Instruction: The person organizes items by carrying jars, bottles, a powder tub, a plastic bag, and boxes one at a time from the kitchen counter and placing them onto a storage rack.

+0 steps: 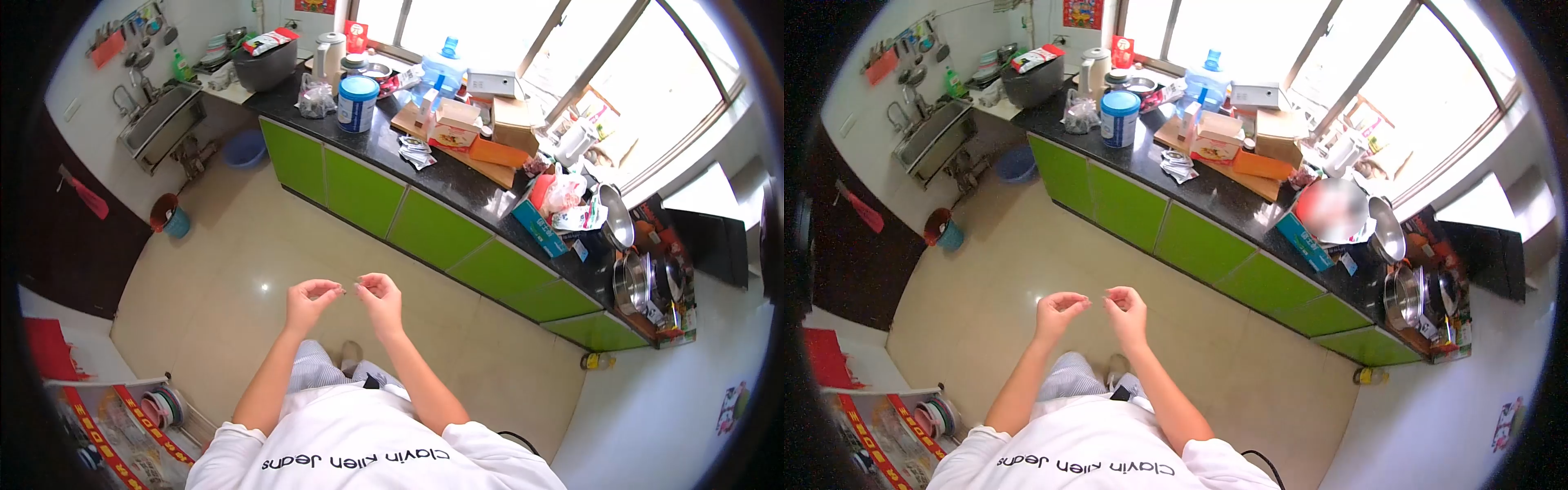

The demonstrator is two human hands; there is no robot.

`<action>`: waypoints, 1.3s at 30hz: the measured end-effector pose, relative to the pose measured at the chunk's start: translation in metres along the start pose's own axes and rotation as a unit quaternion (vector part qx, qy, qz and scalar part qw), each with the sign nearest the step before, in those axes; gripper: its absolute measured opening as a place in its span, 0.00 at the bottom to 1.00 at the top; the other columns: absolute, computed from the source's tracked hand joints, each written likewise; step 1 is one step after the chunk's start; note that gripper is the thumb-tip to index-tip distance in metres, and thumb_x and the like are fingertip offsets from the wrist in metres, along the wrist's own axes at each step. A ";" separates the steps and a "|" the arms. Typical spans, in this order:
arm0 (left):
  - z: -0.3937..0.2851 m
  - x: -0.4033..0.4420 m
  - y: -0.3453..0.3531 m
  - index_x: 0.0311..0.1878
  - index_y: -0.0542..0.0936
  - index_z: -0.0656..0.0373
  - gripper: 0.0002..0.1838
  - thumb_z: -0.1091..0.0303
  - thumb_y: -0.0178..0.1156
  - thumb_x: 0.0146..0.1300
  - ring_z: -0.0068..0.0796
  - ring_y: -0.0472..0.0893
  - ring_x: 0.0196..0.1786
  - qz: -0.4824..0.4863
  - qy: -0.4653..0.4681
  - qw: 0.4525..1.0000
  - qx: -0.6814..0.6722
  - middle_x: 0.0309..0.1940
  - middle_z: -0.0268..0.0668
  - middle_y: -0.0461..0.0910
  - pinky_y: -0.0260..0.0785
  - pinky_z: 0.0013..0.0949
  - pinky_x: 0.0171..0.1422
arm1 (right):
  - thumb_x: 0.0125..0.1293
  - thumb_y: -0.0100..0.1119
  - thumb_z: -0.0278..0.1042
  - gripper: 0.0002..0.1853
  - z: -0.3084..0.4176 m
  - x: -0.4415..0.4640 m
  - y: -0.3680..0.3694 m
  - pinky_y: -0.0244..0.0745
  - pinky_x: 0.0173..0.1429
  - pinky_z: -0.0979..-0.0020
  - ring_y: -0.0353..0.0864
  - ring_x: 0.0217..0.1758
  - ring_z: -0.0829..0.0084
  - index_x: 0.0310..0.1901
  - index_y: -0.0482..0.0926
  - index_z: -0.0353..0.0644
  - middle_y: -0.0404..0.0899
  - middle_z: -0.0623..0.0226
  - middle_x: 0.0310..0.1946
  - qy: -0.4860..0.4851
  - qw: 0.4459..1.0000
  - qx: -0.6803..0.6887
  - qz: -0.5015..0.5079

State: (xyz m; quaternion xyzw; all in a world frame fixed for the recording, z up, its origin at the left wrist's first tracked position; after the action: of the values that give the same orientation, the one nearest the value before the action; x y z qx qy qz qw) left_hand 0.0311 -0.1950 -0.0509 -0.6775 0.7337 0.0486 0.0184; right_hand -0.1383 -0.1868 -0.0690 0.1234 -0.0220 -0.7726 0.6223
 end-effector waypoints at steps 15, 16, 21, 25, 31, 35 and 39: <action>0.016 0.136 0.012 0.37 0.81 0.64 0.07 0.77 0.67 0.55 0.23 0.83 0.39 0.139 0.003 0.990 0.019 0.35 0.37 0.84 0.76 0.28 0.49 | 0.59 0.64 0.21 0.11 0.002 0.091 0.010 0.74 0.42 0.78 0.77 0.37 0.81 0.42 0.75 0.38 0.78 0.70 0.35 0.001 0.994 0.022 -0.110; 0.011 0.148 0.008 0.37 0.81 0.64 0.07 0.77 0.67 0.55 0.23 0.83 0.39 0.142 -0.001 0.990 0.019 0.34 0.37 0.84 0.76 0.28 0.48 | 0.58 0.65 0.22 0.11 0.004 0.100 0.018 0.75 0.42 0.78 0.78 0.36 0.81 0.42 0.75 0.38 0.78 0.70 0.34 -0.003 0.993 0.027 -0.113; -0.004 0.204 -0.017 0.35 0.82 0.63 0.07 0.74 0.69 0.55 0.21 0.83 0.36 0.152 0.002 0.988 0.001 0.32 0.35 0.84 0.76 0.26 0.46 | 0.56 0.67 0.22 0.12 0.008 0.146 0.054 0.75 0.42 0.78 0.79 0.36 0.80 0.40 0.75 0.37 0.79 0.70 0.33 -0.010 0.990 0.059 -0.126; -0.004 0.238 -0.040 0.35 0.81 0.63 0.07 0.74 0.69 0.55 0.21 0.83 0.36 0.160 -0.006 0.987 0.023 0.32 0.35 0.84 0.76 0.26 0.46 | 0.57 0.65 0.20 0.11 0.009 0.176 0.078 0.76 0.44 0.77 0.79 0.37 0.80 0.41 0.75 0.38 0.79 0.70 0.34 -0.001 0.991 0.057 -0.122; -0.002 0.271 -0.056 0.36 0.81 0.63 0.05 0.75 0.65 0.57 0.21 0.82 0.37 0.192 0.004 0.981 0.010 0.33 0.35 0.84 0.75 0.25 0.46 | 0.59 0.64 0.20 0.10 0.004 0.196 0.102 0.74 0.40 0.79 0.76 0.34 0.82 0.41 0.75 0.38 0.77 0.73 0.32 -0.020 0.985 0.023 -0.169; 0.009 0.286 -0.066 0.37 0.81 0.63 0.04 0.77 0.63 0.58 0.20 0.81 0.37 0.202 -0.009 0.979 0.008 0.34 0.34 0.84 0.74 0.25 0.45 | 0.59 0.62 0.21 0.09 -0.012 0.202 0.111 0.72 0.37 0.80 0.75 0.33 0.83 0.41 0.76 0.40 0.76 0.74 0.32 -0.010 0.980 0.027 -0.196; 0.015 0.292 -0.069 0.39 0.80 0.63 0.05 0.76 0.63 0.58 0.19 0.81 0.37 0.208 -0.034 0.977 -0.013 0.35 0.32 0.83 0.74 0.24 0.45 | 0.59 0.62 0.20 0.09 -0.021 0.205 0.115 0.71 0.38 0.80 0.74 0.32 0.84 0.41 0.76 0.39 0.75 0.74 0.31 -0.001 0.977 0.022 -0.212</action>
State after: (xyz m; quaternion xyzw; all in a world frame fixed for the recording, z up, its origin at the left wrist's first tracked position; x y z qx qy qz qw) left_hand 0.0755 -0.4883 -0.0961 -0.5080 0.8569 0.0840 0.0244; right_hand -0.0636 -0.4087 -0.1012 0.1385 -0.0129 -0.8862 0.4419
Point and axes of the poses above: each hand's wrist, its own x-axis towards the middle knuckle, its own y-axis out of the palm, z = x × y, the point moved 4 cm from there along x, towards the middle knuckle
